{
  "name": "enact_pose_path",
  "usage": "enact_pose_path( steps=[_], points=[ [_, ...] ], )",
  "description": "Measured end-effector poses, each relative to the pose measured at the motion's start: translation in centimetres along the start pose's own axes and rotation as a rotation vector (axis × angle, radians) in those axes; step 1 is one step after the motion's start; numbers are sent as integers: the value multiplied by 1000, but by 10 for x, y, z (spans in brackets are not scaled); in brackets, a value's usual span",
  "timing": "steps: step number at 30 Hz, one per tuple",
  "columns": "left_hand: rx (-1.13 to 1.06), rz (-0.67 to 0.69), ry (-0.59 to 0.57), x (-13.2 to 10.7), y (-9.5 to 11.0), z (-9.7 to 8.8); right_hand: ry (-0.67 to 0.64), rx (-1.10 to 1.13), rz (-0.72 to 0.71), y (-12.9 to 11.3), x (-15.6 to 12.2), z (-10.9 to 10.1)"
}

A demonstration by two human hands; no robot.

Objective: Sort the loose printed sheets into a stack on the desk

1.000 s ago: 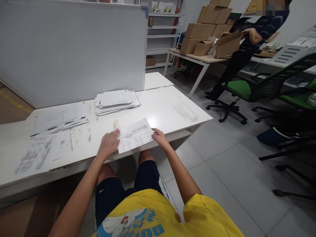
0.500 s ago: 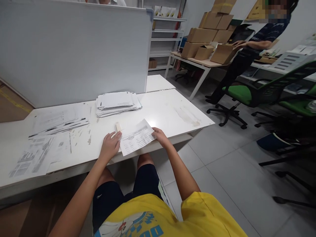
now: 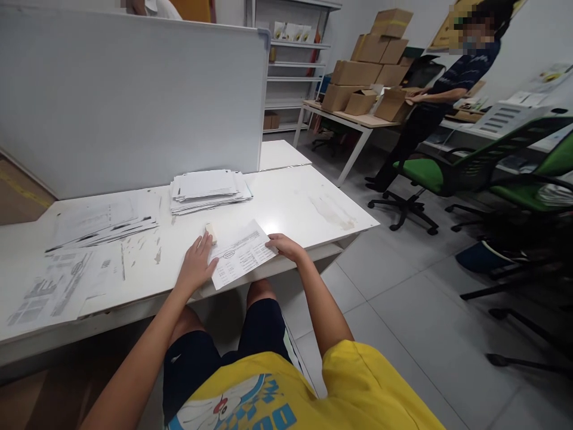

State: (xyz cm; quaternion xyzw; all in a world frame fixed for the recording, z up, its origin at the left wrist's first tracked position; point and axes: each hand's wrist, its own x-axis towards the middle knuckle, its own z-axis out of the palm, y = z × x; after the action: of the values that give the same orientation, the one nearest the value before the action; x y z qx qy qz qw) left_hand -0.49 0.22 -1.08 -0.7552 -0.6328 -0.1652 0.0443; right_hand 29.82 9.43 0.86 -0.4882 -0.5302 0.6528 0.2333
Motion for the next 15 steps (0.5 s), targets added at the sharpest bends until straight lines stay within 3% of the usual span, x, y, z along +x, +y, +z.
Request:
enact_pose_path(
  steps=[5, 11, 15],
  points=[
    [-42, -107, -13, 4, -5, 7, -15, 12, 29, -7, -1, 0],
    [30, -167, -58, 8, -7, 11, 70, 39, -10, -5, 5, -1],
    [103, -150, -111, 10, -8, 10, -8, 106, -63, 0, 11, -4]
  ],
)
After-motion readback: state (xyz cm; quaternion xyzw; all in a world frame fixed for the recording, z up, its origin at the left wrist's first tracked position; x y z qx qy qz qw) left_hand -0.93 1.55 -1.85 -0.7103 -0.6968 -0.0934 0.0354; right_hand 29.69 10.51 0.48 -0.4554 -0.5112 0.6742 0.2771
